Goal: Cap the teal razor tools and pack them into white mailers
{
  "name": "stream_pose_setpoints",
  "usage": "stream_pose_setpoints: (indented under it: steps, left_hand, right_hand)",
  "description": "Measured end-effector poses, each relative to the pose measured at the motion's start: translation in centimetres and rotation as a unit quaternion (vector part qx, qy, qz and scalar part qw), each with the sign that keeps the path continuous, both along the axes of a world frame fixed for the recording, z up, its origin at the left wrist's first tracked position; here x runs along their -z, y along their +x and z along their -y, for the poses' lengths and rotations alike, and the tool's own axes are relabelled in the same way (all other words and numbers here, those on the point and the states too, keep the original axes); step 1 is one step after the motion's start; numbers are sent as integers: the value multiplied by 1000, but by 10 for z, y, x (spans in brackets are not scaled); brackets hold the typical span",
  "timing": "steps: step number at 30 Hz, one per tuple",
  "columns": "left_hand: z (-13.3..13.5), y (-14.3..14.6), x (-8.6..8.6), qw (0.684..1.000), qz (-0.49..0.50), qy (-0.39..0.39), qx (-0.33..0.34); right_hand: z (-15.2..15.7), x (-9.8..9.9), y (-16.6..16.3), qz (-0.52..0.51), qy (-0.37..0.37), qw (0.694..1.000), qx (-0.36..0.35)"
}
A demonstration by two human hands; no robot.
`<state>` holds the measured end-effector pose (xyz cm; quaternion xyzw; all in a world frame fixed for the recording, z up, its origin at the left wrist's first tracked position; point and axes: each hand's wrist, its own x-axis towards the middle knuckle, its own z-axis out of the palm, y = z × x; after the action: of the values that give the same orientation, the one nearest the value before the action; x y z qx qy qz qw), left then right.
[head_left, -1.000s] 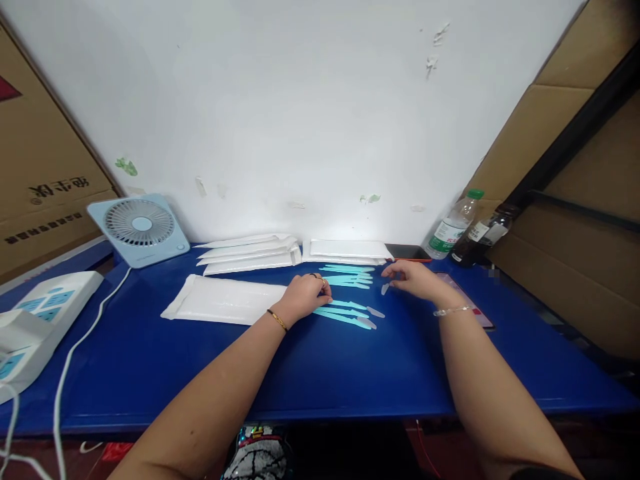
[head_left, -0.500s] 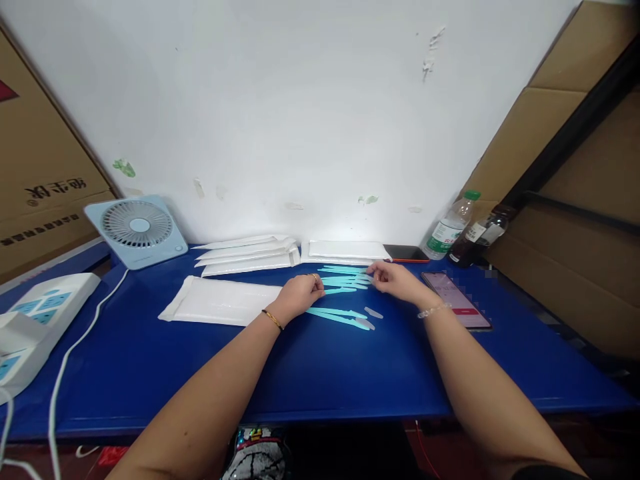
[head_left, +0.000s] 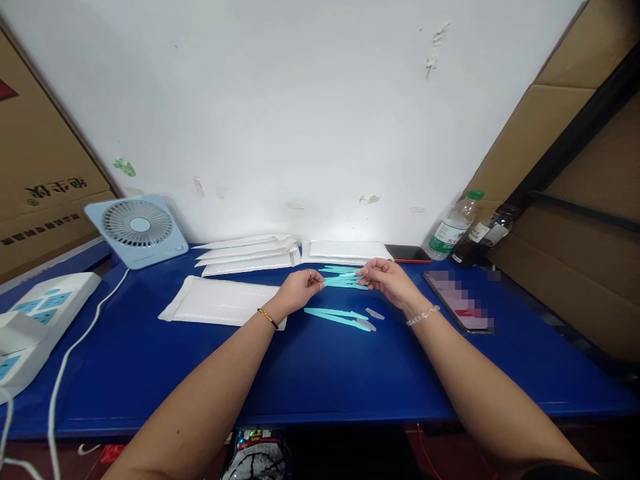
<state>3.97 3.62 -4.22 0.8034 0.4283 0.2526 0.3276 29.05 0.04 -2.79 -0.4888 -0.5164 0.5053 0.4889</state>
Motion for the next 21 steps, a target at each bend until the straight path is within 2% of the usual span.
stream_pose_setpoints:
  steps: [10,12,14,16,18,20,21]
  left_hand:
    - [5,5,-3,1000,-12,15,18]
    - [7,9,-3,999,-35,39,5]
    - [10,12,-5,994,-50,98,-21]
    - [14,13,-7,987,-63,145,-28]
    - [18,12,-9,987,-88,137,9]
    - [22,10,-10,986,-116,104,66]
    - [23,10,-11,984,-127,93,87]
  right_hand:
    - [4,0,-13,54,15,998,-16]
    - [3,3,-14,83,24,996,-14]
    - [-1,6,-11,141,32,989,-2]
    - [-3,6,-5,243,49,968,25]
    - [-1,1,5,351,80,931,59]
    - [4,-8,15,416,84,905,34]
    - [7,-12,19,428,65,901,-17]
